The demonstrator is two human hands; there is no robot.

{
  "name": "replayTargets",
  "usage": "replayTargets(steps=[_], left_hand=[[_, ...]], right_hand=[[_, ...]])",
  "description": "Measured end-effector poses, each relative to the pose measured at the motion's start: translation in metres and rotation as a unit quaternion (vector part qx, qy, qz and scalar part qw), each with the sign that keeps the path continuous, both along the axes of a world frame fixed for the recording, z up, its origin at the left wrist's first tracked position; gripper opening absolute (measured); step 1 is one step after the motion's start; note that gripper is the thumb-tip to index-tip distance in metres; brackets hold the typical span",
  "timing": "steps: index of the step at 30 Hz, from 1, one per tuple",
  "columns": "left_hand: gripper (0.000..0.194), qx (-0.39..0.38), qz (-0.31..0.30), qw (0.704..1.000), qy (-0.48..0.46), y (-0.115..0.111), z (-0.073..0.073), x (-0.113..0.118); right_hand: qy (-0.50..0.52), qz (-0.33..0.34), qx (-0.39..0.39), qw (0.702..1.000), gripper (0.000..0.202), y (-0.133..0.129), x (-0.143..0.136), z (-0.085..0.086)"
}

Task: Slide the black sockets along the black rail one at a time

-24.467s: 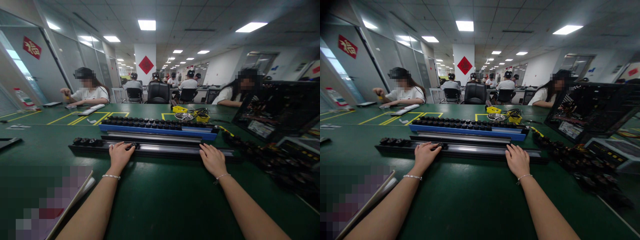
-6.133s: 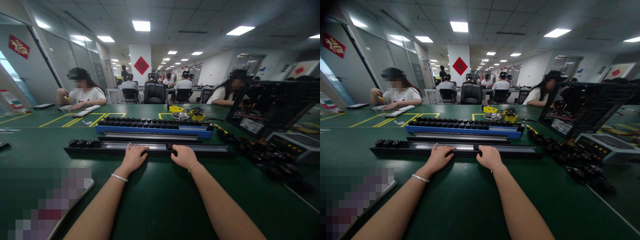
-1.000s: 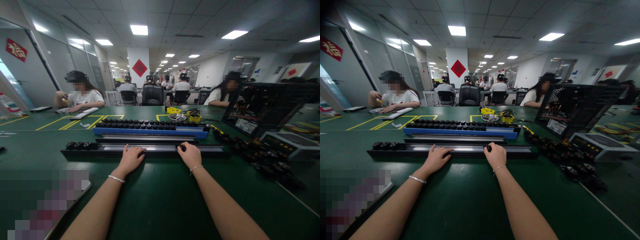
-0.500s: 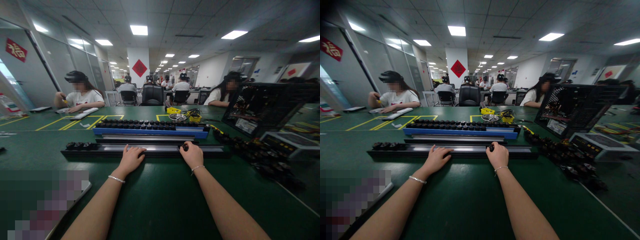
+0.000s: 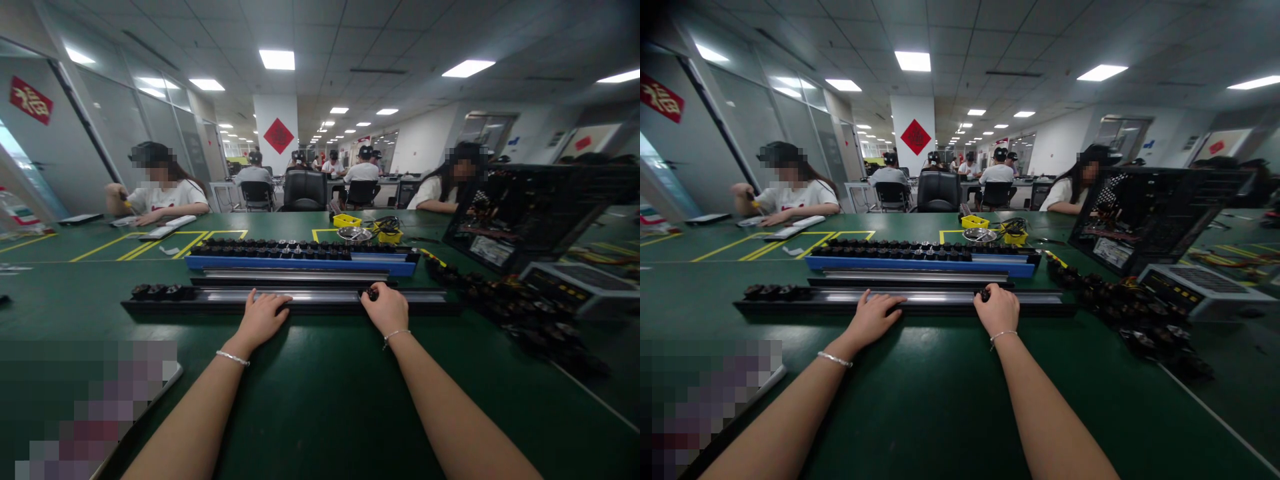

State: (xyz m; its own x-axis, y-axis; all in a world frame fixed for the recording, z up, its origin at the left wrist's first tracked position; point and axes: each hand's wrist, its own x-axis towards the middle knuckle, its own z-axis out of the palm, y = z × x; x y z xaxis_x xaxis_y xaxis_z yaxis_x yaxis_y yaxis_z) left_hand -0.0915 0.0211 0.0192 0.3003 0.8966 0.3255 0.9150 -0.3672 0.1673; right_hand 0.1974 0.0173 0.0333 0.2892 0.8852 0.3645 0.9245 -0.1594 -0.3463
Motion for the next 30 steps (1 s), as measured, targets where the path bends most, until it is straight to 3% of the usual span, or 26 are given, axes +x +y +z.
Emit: replayTargets(steps=[30], left_hand=[[0.031, -0.001, 0.002, 1.0, 0.0, 0.0004, -0.0005, -0.0002]], right_hand=[[-0.002, -0.01, -0.002, 1.0, 0.03, -0.0008, 0.003, 0.0015]])
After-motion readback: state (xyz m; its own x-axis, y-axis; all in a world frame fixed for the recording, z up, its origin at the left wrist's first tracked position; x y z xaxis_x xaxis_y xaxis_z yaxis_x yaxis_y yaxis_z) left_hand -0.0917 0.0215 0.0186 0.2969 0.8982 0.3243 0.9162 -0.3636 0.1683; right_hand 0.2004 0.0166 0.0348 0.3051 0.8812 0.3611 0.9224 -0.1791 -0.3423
